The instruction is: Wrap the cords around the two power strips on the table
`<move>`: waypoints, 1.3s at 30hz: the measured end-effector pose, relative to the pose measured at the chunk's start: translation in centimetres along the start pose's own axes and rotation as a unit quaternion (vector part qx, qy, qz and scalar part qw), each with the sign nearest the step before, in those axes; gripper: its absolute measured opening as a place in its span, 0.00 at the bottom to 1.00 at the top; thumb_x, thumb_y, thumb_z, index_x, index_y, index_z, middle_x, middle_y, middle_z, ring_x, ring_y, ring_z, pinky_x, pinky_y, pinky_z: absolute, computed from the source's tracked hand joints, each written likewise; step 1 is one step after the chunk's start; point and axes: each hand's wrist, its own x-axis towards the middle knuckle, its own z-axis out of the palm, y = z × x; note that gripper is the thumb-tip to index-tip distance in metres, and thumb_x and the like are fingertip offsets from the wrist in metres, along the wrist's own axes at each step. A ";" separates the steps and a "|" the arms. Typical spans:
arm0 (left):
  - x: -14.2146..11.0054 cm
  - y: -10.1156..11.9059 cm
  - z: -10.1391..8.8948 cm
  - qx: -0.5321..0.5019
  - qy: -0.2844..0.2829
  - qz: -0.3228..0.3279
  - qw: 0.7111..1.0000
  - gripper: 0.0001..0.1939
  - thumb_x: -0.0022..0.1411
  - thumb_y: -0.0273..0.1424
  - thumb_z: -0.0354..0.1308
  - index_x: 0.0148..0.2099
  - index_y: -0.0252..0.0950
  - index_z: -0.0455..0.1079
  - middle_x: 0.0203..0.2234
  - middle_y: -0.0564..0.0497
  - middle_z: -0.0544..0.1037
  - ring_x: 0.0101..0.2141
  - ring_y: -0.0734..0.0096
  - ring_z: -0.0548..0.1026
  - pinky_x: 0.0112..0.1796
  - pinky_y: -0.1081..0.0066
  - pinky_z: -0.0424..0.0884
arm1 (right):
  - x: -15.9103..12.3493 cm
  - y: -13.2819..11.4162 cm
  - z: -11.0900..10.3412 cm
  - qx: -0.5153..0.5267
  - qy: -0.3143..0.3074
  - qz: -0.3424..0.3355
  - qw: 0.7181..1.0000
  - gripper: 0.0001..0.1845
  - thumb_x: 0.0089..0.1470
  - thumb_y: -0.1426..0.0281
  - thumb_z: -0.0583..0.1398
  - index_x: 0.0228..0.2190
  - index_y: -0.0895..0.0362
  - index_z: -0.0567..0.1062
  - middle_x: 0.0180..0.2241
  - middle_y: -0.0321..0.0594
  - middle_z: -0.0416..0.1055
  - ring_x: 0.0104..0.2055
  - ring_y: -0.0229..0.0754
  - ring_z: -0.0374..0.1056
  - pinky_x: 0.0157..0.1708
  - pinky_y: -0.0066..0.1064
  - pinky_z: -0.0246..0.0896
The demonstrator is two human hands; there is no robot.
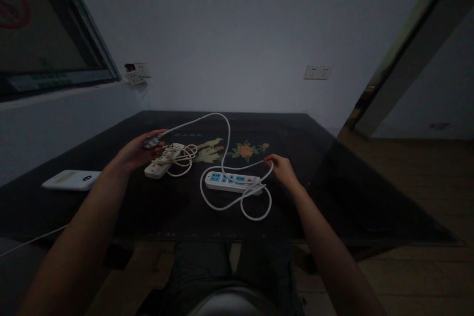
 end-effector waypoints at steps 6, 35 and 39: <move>-2.0 -1.5 1.2 -0.009 -0.083 0.015 0.996 0.13 0.62 0.40 0.52 0.47 0.43 0.68 0.20 0.59 0.70 0.13 0.87 0.50 0.18 0.80 0.50 | 0.1 -0.2 -0.2 -0.037 -0.020 -0.008 0.999 0.07 0.49 0.72 0.59 0.30 0.56 0.77 0.29 0.39 0.76 0.32 0.42 0.70 0.33 0.29 0.60; -9.1 -0.4 12.2 0.510 -0.047 0.314 0.799 0.12 0.52 0.39 0.59 0.38 0.41 0.73 0.27 0.53 0.78 0.27 0.65 0.74 0.29 0.73 0.64 | -10.5 -5.1 -2.3 -0.080 0.026 0.129 0.988 0.09 0.54 0.67 0.55 0.33 0.50 0.76 0.33 0.41 0.78 0.33 0.46 0.73 0.32 0.33 0.63; -10.0 0.0 13.0 0.417 -0.033 0.329 0.846 0.15 0.50 0.43 0.60 0.38 0.39 0.71 0.30 0.52 0.77 0.31 0.64 0.73 0.33 0.70 0.68 | -12.8 -6.8 0.0 -0.105 0.010 0.131 0.986 0.08 0.55 0.67 0.55 0.32 0.50 0.75 0.36 0.42 0.77 0.37 0.47 0.72 0.35 0.34 0.62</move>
